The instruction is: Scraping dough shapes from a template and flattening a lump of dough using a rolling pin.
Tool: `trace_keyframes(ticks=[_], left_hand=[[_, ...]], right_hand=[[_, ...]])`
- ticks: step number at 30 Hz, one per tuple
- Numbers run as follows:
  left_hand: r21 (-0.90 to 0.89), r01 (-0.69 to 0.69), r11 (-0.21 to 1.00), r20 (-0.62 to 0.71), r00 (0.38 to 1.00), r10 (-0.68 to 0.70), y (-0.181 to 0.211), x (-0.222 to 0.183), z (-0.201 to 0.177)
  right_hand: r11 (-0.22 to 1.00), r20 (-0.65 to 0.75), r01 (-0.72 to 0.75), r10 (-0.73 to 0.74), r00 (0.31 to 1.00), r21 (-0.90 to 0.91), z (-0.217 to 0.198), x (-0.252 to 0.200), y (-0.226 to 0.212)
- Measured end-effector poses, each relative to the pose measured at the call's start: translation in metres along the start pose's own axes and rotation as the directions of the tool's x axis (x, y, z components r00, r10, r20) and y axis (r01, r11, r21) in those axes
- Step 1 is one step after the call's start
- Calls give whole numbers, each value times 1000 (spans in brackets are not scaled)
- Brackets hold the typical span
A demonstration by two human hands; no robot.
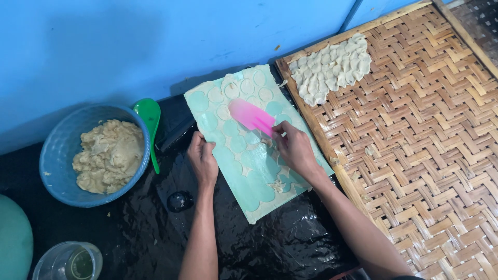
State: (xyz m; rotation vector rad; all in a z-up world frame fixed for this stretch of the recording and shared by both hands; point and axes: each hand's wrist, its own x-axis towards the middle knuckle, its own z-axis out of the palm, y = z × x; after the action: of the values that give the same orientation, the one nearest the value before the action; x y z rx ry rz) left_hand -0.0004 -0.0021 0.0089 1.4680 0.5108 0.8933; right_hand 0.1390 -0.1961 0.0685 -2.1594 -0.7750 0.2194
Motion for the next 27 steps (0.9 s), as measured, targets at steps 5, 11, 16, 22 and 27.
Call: trace_keyframes(ticks=[5, 11, 16, 22, 27], left_hand=[[16, -6, 1000, 4, 1000, 6, 1, 0, 0], [9, -9, 1000, -2, 1000, 9, -2, 1, 0], [-10, -20, 1000, 13, 1000, 20, -5, 1, -2], [8, -1, 1000, 6, 1000, 1, -5, 0, -2], [14, -20, 1000, 9, 1000, 19, 4, -1, -1]], right_hand=[[999, 28, 28, -29, 999, 32, 2, 3, 7], [963, 173, -136, 97, 980, 234, 6, 6, 21], [885, 274, -178, 60, 960, 431, 1, 2, 23], [825, 350, -280, 107, 931, 491, -19, -5, 19], [848, 292, -346, 240, 926, 401, -54, -16, 31]])
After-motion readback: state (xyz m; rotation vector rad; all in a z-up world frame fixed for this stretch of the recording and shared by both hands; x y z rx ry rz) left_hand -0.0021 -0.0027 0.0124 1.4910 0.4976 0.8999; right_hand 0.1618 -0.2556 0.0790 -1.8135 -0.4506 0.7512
